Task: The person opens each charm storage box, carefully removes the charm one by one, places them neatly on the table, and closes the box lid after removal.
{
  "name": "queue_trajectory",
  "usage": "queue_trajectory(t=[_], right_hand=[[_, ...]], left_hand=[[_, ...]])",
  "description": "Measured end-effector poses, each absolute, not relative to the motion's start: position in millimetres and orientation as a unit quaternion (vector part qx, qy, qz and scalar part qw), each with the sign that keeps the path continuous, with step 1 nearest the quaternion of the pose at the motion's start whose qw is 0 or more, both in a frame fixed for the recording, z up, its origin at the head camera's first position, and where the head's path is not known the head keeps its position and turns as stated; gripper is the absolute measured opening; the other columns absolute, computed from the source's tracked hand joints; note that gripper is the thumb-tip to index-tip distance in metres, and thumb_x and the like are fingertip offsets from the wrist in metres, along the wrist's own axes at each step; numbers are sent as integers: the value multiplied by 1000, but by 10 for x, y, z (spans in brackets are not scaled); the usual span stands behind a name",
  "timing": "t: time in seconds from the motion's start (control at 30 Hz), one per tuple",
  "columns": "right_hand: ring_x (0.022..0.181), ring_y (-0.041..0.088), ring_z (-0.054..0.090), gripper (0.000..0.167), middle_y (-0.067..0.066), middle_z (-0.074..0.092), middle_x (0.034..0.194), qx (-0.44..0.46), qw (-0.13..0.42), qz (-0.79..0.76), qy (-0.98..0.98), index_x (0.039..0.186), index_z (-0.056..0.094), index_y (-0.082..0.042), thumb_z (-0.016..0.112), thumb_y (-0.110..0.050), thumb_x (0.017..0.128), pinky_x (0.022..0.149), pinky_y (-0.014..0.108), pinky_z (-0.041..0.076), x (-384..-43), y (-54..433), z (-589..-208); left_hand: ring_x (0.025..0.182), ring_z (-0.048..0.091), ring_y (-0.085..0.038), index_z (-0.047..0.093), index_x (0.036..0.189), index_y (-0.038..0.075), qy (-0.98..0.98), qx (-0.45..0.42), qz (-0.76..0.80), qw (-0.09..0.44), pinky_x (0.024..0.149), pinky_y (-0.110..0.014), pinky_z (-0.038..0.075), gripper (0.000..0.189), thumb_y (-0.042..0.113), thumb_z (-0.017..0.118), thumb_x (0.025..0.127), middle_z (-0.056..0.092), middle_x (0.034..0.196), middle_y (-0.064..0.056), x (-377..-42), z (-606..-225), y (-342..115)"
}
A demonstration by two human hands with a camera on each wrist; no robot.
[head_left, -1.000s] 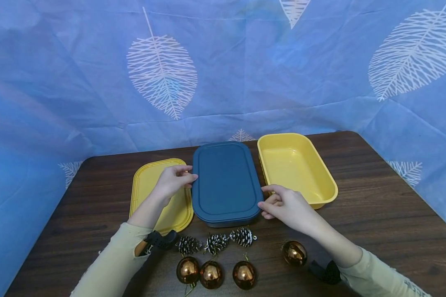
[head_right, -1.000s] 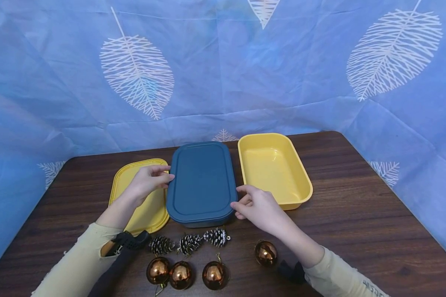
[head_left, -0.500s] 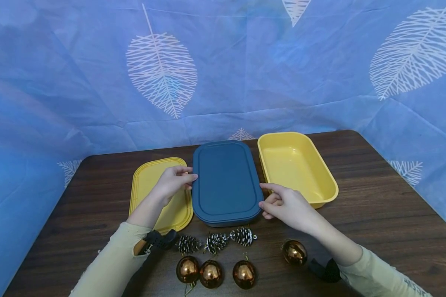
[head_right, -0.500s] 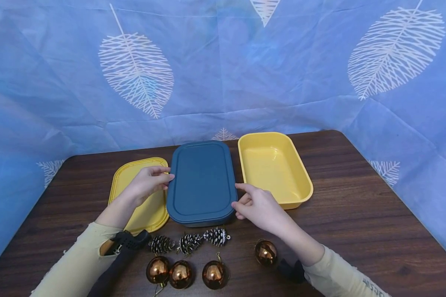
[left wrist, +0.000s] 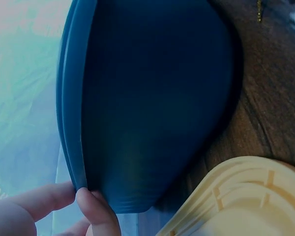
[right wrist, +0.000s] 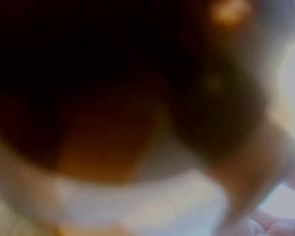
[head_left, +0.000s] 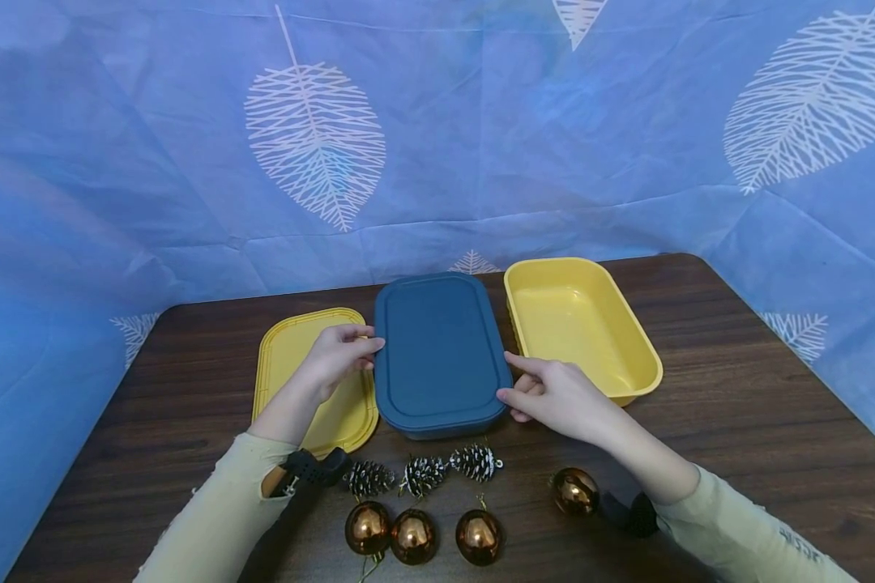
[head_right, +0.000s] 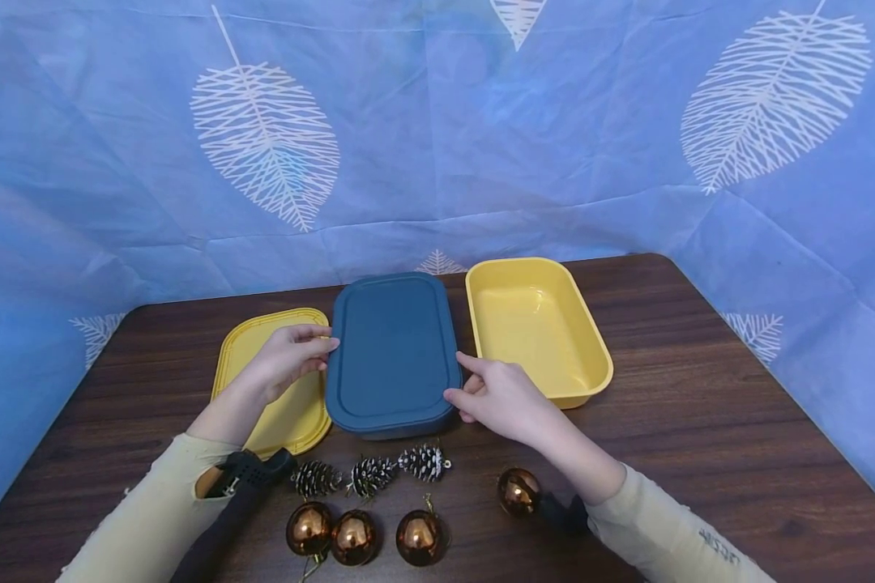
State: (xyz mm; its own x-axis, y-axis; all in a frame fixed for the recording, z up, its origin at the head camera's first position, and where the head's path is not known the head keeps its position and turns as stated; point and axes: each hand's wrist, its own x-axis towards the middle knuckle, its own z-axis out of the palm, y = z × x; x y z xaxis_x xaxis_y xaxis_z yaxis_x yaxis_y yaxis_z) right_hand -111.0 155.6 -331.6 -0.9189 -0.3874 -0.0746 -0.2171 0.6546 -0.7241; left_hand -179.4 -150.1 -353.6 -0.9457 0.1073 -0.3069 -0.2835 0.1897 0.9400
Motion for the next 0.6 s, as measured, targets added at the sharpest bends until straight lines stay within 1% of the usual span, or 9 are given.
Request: queue_trajectory(t=[0.13,0.2,0.33,0.5,0.6], right_hand=[[68,11,65,79,-8,65,75,-178,125,-369,904,144,35,5,71,-35,86,63,29,47,-1142,1555,-3312],[67,13,65,82,-7,66,75,-188,130,-365,902,144,33,7,73,-33,85,64,30,47,-1158,1557,-3313],[65,14,66,81,-5,67,73,-203,138,-359,901,144,32,9,73,-28,85,67,30,49,-1185,1555,-3313],[62,17,64,80,-3,67,70,-208,142,-358,899,144,30,11,72,-25,86,64,29,48,-1194,1545,-3306],[64,17,65,80,-3,68,72,-203,143,-365,897,144,30,10,73,-26,86,63,29,48,-1190,1551,-3314]], left_hand=[[72,55,-14,46,137,-3,755,-63,635,151,74,-31,50,48,11,61,94,54,116,-16,-1816,-3548,-1509],[72,55,-14,46,137,-3,755,-65,634,152,76,-32,50,49,12,61,94,54,119,-17,-1824,-3551,-1511],[72,55,-14,45,139,-2,754,-63,636,152,79,-34,50,51,12,62,93,53,122,-17,-1836,-3551,-1518],[72,55,-13,45,139,-2,752,-67,638,152,78,-33,50,50,12,62,93,53,120,-17,-1842,-3552,-1517],[73,55,-13,46,137,-2,752,-68,638,152,77,-32,50,49,13,62,93,54,119,-17,-1842,-3561,-1516]])
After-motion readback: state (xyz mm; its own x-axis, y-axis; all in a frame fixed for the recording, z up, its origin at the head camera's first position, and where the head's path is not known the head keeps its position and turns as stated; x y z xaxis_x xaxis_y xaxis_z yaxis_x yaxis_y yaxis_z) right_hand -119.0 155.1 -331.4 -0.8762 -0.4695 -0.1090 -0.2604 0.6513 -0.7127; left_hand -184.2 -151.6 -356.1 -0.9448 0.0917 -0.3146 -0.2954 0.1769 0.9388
